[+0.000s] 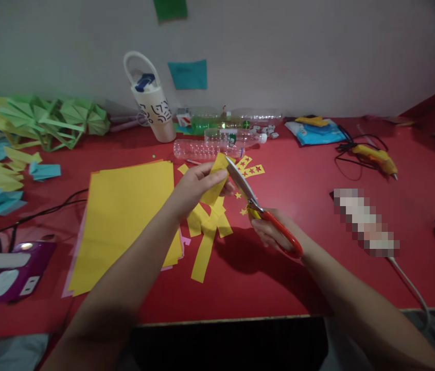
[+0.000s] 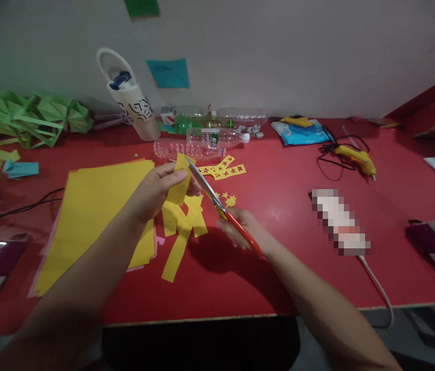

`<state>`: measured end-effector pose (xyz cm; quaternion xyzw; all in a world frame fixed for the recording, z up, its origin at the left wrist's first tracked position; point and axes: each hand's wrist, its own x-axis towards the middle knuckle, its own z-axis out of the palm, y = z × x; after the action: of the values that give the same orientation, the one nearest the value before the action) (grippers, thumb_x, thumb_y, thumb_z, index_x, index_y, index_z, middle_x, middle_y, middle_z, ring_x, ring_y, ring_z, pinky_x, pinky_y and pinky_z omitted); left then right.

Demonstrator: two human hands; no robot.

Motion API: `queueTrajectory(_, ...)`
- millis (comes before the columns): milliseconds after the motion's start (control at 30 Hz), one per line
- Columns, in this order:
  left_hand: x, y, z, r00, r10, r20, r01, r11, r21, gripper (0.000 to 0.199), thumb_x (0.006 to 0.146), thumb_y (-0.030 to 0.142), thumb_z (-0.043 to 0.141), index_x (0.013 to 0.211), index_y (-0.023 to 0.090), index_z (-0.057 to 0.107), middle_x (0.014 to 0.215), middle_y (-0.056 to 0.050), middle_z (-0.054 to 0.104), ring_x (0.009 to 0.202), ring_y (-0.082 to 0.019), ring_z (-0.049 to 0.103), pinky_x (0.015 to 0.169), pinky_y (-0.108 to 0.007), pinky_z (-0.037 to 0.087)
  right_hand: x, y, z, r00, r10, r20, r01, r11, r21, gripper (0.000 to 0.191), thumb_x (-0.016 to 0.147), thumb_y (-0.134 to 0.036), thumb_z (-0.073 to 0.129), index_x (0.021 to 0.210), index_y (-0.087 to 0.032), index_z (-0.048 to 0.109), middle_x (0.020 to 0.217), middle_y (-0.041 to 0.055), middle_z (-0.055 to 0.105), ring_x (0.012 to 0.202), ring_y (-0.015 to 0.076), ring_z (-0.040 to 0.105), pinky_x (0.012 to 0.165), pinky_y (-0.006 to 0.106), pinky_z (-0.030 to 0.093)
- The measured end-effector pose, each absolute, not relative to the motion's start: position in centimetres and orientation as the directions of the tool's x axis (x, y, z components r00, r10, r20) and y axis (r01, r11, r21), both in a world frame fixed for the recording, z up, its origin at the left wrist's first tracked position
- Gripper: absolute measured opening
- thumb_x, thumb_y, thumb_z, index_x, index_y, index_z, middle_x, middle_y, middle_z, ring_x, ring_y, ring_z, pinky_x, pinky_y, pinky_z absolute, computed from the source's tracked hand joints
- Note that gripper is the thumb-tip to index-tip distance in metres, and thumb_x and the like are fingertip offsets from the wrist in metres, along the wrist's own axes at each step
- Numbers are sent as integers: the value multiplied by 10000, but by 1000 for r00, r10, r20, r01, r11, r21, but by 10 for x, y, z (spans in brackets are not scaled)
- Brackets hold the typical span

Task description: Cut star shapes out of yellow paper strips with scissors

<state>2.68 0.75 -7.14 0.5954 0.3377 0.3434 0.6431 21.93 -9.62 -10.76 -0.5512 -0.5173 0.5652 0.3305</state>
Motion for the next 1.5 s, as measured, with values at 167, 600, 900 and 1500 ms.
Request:
queueTrajectory(167, 30, 4, -70, 395, 914, 89, 75, -128, 989, 282, 762, 366, 628, 569, 187, 530, 550, 30, 487, 545, -101, 481, 562, -265, 401, 218, -98, -105, -210, 943, -258, 170, -225, -959, 344, 815, -447, 594, 625, -231, 405, 410, -94, 393, 326, 57, 335, 324, 196, 267)
queueTrajectory(600, 32, 2, -71, 411, 909, 61, 96, -110, 989, 249, 724, 367, 616, 571, 189, 532, 580, 27, 461, 591, -110, 448, 601, -274, 382, 220, -99, -108, -218, 943, -250, 206, -206, -957, 336, 845, -448, 546, 631, -229, 407, 423, -89, 392, 322, 56, 330, 307, 181, 276)
queueTrajectory(900, 27, 5, -69, 468, 884, 15, 26, -31, 999, 175, 747, 336, 630, 722, 169, 676, 690, -13, 656, 633, -126, 588, 635, -277, 479, 220, -99, -107, -192, 941, -278, 202, -239, -950, 360, 819, -467, 576, 620, -229, 391, 417, -97, 365, 328, 55, 332, 324, 185, 279)
queueTrajectory(1500, 23, 13, -73, 510, 852, -114, -324, 314, 892, 288, 727, 232, 571, 1005, 162, 609, 850, -71, 712, 720, -136, 686, 671, -246, 564, 222, -93, -122, -258, 952, -166, 9, -169, -985, 415, 870, -479, 533, 550, -242, 413, 362, -96, 357, 301, 68, 322, 361, 221, 403)
